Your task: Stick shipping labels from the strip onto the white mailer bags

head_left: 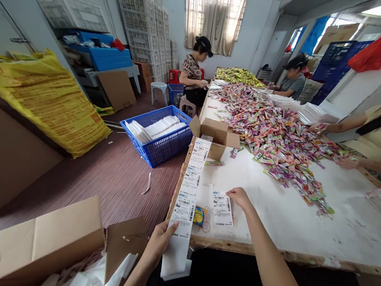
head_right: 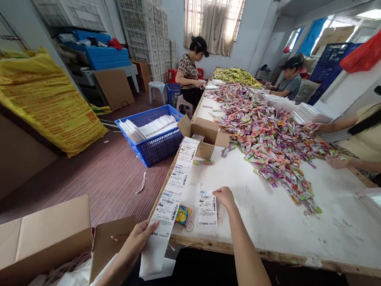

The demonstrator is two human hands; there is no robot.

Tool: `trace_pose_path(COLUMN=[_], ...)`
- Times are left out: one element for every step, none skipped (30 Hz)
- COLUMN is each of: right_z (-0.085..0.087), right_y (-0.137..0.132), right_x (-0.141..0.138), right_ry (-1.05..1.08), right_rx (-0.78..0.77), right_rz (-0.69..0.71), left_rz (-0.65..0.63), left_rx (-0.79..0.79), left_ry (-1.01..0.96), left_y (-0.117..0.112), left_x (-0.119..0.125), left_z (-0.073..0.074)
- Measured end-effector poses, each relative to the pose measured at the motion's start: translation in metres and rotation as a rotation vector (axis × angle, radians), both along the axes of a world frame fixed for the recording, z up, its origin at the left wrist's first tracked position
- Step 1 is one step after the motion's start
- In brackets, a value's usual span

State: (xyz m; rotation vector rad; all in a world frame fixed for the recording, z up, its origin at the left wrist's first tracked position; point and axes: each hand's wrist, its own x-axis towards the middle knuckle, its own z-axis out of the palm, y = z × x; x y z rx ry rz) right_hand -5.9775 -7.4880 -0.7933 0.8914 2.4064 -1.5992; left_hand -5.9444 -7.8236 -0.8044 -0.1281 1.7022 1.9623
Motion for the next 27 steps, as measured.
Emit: trace_pose_path(right_z=[0.002,0.005,0.009,0.015,0.022,0.029,0.037,0.046,0.055,0.064,0.072,0.080,0.087,0.093,0.097,0.099,0.100,0.099,0.098,0.096,0.093,0.090,0.088,0.085,0.084,0.083,0.082], right_y=[0.004,0.008,0.012,0.017,0.021,0.024,0.026,0.027,0.027,0.026,0.024,0.022,0.018,0.015,0.012,0.008,0.005,0.002,-0.002,-0.006,-0.010,-0.014,-0.019,-0.025,-0.031,-0.038,-0.044], right_x=[0.002,0.004,0.007,0.011,0.015,0.020,0.026,0.032,0.039,0.046,0.053,0.060,0.067,0.074,0.081,0.088,0.094,0.100,0.105,0.110,0.114,0.117,0.120,0.123,0.124,0.125,0.125], right_ry=[0.024,0.058,0.101,0.149,0.196,0.241,0.281,0.316,0.345,0.373,0.402,0.431,0.458,0.483,0.505,0.521,0.528,0.531,0.534,0.536,0.537,0.535,0.528,0.518,0.505,0.485,0.466], right_rx=[-0.061,-0.126,-0.190,-0.251,-0.307,-0.357,-0.400,-0.435,-0.463,-0.489,-0.513,-0.534,-0.547,-0.548,-0.535,-0.513,-0.491,-0.480,-0.484,-0.501,-0.528,-0.558,-0.587,-0.612,-0.630,-0.641,-0.645], right_rz=[0.000,-0.001,-0.003,-0.004,-0.003,0.002,0.010,0.021,0.032,0.043,0.057,0.076,0.100,0.124,0.141,0.145,0.137,0.123,0.103,0.078,0.053,0.032,0.016,0.002,-0.006,-0.003,0.003], left_rz=[-0.005,-0.007,-0.007,-0.008,-0.007,-0.005,-0.002,0.002,0.006,0.010,0.012,0.014,0.013,0.010,0.006,-0.001,-0.012,-0.030,-0.052,-0.068,-0.071,-0.049,-0.005,0.049,0.092,0.098,0.060], left_rx=[-0.006,-0.007,-0.005,0.000,0.004,0.006,0.006,0.002,-0.002,-0.006,-0.009,-0.012,-0.015,-0.019,-0.024,-0.031,-0.036,-0.040,-0.050,-0.077,-0.129,-0.212,-0.313,-0.416,-0.491,-0.523,-0.510], left_ry=[-0.002,-0.008,-0.014,-0.017,-0.017,-0.014,-0.009,-0.003,0.001,0.004,0.006,0.005,0.005,0.005,0.006,0.008,0.019,0.039,0.072,0.118,0.176,0.253,0.347,0.450,0.551,0.627,0.667], left_y=[0.000,0.000,0.001,0.001,0.001,0.002,0.002,0.002,0.002,0.002,0.002,0.002,0.002,0.003,0.003,0.004,0.004,0.005,0.005,0.006,0.006,0.006,0.007,0.008,0.010,0.013,0.018], left_x=[0.000,0.000,0.000,0.000,0.000,0.000,0.001,0.001,0.002,0.002,0.002,0.002,0.002,0.002,0.001,0.001,0.002,0.003,0.004,0.007,0.009,0.012,0.016,0.019,0.023,0.026,0.029], left_z=[0.000,0.000,0.000,0.001,0.001,0.002,0.002,0.003,0.004,0.005,0.006,0.006,0.007,0.008,0.009,0.011,0.013,0.016,0.021,0.026,0.033,0.040,0.049,0.059,0.068,0.078,0.086])
